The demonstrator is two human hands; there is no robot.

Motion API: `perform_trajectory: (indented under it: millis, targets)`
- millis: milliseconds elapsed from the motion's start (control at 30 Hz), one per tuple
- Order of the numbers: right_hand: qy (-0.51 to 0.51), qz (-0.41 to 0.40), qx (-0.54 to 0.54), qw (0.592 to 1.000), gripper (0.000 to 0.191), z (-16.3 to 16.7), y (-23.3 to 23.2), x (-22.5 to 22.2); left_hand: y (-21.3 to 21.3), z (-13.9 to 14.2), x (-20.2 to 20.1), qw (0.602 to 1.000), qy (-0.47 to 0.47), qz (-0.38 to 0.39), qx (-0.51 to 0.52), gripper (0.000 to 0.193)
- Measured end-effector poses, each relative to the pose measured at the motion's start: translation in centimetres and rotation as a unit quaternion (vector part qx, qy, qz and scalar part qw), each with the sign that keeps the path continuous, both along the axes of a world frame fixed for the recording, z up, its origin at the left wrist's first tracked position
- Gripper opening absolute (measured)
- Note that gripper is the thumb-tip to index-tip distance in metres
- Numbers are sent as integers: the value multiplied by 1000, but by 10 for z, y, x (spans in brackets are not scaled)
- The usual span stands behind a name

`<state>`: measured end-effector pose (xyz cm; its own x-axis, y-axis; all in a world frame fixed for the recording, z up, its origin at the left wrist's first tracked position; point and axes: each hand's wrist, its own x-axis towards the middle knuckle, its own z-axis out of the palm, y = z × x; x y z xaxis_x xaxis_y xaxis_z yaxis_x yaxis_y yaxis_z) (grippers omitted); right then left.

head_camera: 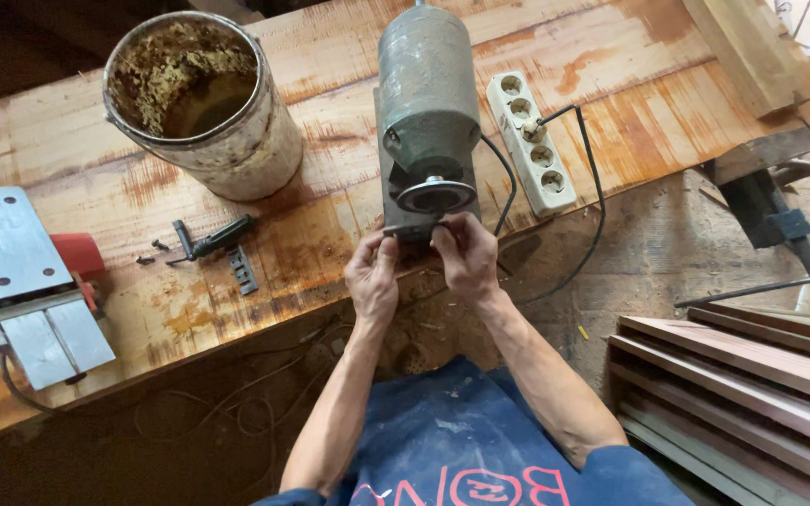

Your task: The person repeatedly presses small metal brackets against a bench grinder wheel to smooth their edges. They rotate and reposition each piece to grind different sides, then briefly inspect the result before continuing with the next piece.

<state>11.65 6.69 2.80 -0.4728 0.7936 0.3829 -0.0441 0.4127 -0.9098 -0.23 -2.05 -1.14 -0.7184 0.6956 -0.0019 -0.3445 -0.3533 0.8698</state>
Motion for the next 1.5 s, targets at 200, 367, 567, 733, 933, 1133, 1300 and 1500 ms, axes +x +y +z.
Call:
perform_trajectory:
  millis: [200,367,567,733,933,1133,1300,1500]
  targets:
    - [-51,-20,-91,994,9,-4,-59,10,-61,1,23,879,426,177,-120,18]
    - [-44,58,113,991,19,24,-77,13,-78,1,25,892,432,118,-65,28]
    - [-46,34,135,989,20,56,-82,24,-77,-8,24,997,7,66,36,18]
    - [-56,-79,201,975,23,55,-74,31,-73,-4,29,996,-64,40,57,20]
    - [-87,-88,255,959,32,52,-73,31,-70,4,40,998,-2,50,23,17]
    - [-104,-72,252,959,38,50,-69,27,-73,14,42,986,151,63,-10,15]
    - [-104,-59,252,960,35,48,-70,25,-71,24,41,974,217,61,-12,15]
    - [-97,-55,261,959,29,44,-68,26,-69,31,39,955,288,61,-28,15]
